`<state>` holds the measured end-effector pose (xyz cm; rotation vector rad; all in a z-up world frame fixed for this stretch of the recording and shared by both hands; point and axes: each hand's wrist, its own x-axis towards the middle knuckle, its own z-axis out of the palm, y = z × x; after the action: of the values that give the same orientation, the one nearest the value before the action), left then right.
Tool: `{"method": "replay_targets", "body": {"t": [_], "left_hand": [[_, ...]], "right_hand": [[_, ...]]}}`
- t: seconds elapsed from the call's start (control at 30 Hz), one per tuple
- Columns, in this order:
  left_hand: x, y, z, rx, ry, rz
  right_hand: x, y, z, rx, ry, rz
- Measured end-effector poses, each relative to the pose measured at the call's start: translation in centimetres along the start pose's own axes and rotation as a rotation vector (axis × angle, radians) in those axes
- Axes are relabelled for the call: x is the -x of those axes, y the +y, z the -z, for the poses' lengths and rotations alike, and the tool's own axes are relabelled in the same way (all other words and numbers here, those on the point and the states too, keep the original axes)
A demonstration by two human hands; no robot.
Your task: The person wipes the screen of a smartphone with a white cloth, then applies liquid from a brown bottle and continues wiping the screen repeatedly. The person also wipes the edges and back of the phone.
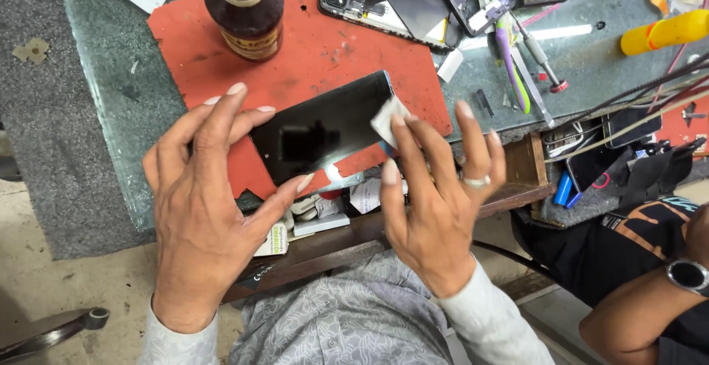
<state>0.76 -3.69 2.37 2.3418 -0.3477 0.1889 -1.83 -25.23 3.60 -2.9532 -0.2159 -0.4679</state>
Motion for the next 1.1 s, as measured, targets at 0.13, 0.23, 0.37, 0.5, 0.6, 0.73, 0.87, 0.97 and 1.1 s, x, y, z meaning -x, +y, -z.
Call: {"method": "replay_targets", "body": {"t": [0.13, 0.23, 0.37, 0.5, 0.6, 0.73, 0.87, 0.97, 1.1], "left_hand": [[-0.1, 0.0, -0.1, -0.013, -0.021, 0.011], [-0.2, 0.0, -0.2, -0.019, -0.027, 0.018], [-0.3, -0.1, -0.2, -0.014, -0.030, 0.027], [-0.4, -0.1, -0.2, -0.014, -0.025, 0.025], [-0.4, -0.1, -0.3, -0.029, -0.034, 0.020], [-0.4, -0.1, -0.3, -0.019, -0.031, 0.028], [-0.3, -0.3, -0.2, -0.021, -0.023, 0.030], [-0.4, -0.2, -0.3, -0.021, -0.029, 0.027], [-0.4, 0.0, -0.2, -0.028, -0.036, 0.034]], "right_hand": [[0.0, 0.8, -0.9, -0.016, -0.007, -0.013], [-0.4, 1.2, -1.3, -0.004, -0.012, 0.004], [-0.5, 1.0, -0.2, 0.033, -0.013, 0.031], [-1.0, 1.2, -0.3, 0.042, -0.001, 0.057], [-1.3, 1.8, -1.2, 0.014, -0.020, 0.061], [-0.7, 2.3, -0.6, 0.008, -0.037, 0.068], [-0.3, 2.3, 0.2, -0.026, -0.036, 0.085], [-1.1, 2.8, -0.7, -0.037, -0.014, 0.096], [-1.5, 2.9, -1.0, -0.037, -0.006, 0.119]]}}
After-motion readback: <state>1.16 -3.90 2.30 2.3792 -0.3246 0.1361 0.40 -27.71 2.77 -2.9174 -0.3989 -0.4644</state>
